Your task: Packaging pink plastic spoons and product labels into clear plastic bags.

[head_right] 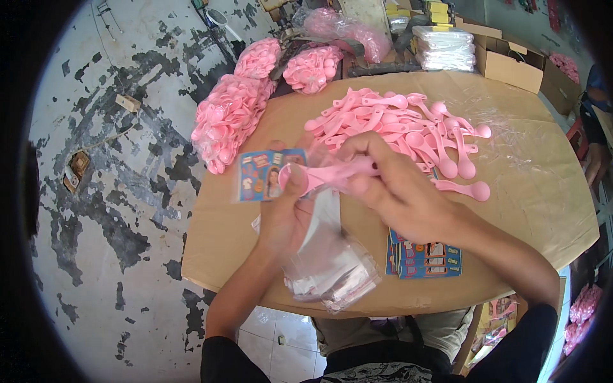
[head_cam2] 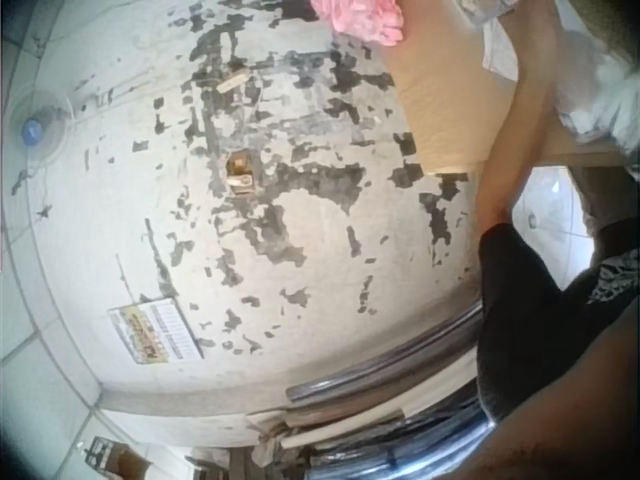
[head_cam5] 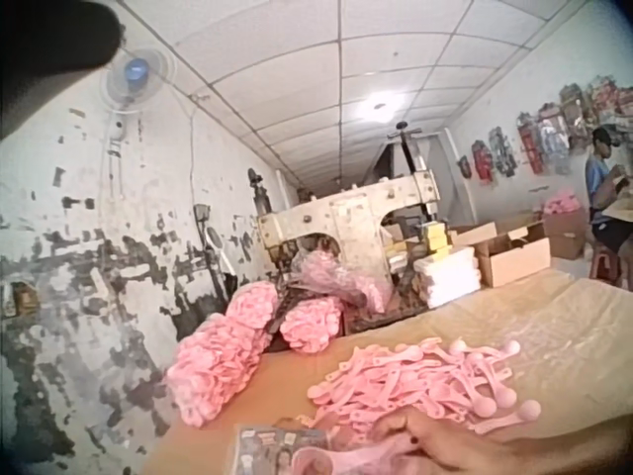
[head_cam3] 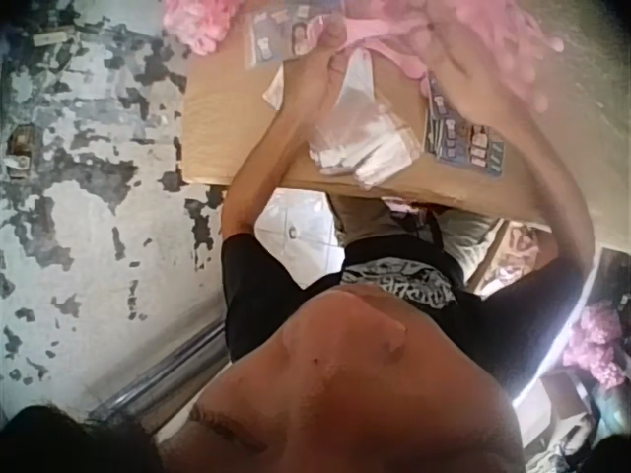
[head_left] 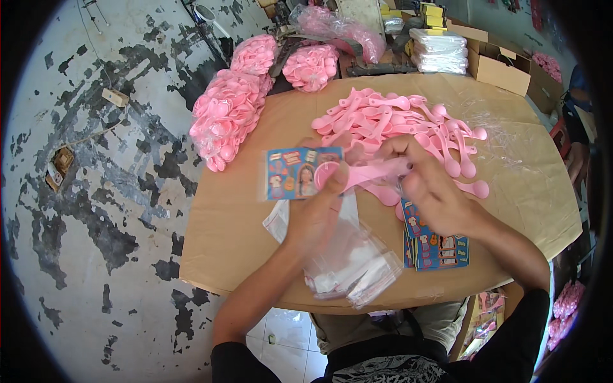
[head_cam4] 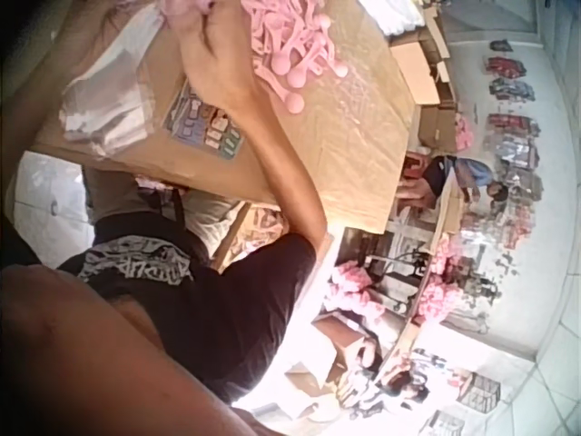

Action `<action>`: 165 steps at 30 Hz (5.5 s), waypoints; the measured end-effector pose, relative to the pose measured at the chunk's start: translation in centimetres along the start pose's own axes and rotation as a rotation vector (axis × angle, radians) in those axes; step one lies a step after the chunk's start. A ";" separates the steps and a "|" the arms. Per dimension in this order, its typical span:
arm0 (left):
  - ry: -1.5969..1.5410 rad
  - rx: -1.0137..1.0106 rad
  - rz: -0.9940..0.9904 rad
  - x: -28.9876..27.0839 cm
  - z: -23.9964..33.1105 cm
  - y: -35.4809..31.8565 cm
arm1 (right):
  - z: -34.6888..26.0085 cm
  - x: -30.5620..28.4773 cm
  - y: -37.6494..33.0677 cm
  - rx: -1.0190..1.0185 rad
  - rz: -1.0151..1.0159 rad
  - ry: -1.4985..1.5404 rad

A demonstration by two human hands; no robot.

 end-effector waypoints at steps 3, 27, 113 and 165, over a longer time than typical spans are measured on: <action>-0.045 -0.042 -0.086 0.5 -0.4 -0.6 | -2.2 0.6 0.2 -0.020 0.055 -0.286; 0.929 -0.066 -0.850 7.3 -0.6 0.2 | -7.6 -2.6 3.1 -0.082 0.178 -0.439; 0.301 -0.335 -0.306 0.9 -2.7 1.3 | 3.2 -3.8 1.2 0.137 0.037 0.035; 1.403 0.165 -0.724 -3.9 7.3 -10.2 | 2.7 7.0 0.3 0.493 -0.382 -0.514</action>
Point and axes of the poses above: each hand's wrist, its own y-axis towards the middle knuckle, its own x-axis out of the palm, z = x × y, the point moved 6 cm from there along y, towards the middle knuckle, and after that the axes turned 15 degrees about x, right-handed, at the moved point
